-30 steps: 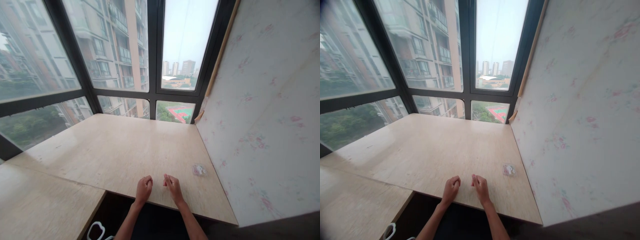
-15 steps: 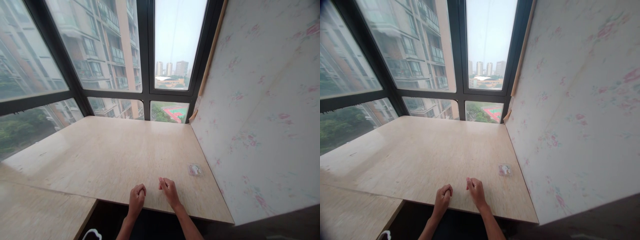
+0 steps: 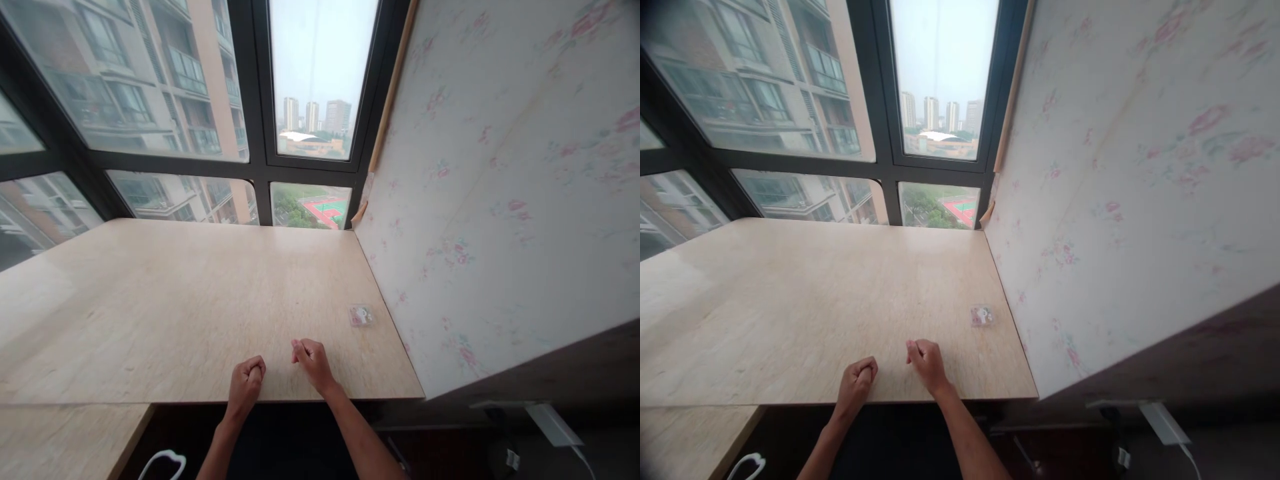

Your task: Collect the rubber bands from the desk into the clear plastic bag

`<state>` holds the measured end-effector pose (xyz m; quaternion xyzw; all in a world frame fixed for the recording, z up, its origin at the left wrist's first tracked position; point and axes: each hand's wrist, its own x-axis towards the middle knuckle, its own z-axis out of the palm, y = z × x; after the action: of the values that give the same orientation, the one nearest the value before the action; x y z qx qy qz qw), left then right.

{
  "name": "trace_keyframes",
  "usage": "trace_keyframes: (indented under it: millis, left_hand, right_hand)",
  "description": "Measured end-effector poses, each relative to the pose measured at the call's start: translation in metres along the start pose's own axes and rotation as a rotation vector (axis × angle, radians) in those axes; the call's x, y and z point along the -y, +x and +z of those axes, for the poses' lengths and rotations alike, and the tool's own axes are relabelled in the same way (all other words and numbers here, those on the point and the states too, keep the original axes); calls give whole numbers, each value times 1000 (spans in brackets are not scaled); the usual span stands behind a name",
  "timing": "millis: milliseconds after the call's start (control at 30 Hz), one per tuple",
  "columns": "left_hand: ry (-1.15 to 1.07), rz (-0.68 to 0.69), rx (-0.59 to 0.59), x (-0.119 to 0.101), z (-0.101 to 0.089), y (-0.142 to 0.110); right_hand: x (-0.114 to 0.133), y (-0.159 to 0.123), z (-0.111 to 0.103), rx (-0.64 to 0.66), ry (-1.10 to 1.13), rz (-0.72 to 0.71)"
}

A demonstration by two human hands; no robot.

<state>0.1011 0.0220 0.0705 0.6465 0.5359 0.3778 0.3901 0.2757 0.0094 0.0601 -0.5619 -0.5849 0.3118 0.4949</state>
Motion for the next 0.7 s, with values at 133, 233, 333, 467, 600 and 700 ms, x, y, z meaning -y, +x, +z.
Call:
trace_keyframes:
  millis: [133,233,333,467,600,700]
  left_hand:
    - [19,-1,8,1,1,0]
    - [43,23,17,2,1,0]
    - [54,25,39,2,1,2]
    - [46,17,64,1,-1,2]
    - [84,45,75,2,-2,1]
    - [143,78,64,3,-1,0]
  right_hand:
    - [-1,-8,-8,40,59,15]
    - [1,-16,-25,121,32,-12]
    - [2,-17,-57,137,-94,-68]
    - [-8,-1,-120,19,-285,-126]
    - [-30,22,-177,-15,-585,-128]
    - [-47,36,-200,64,-721,-102]
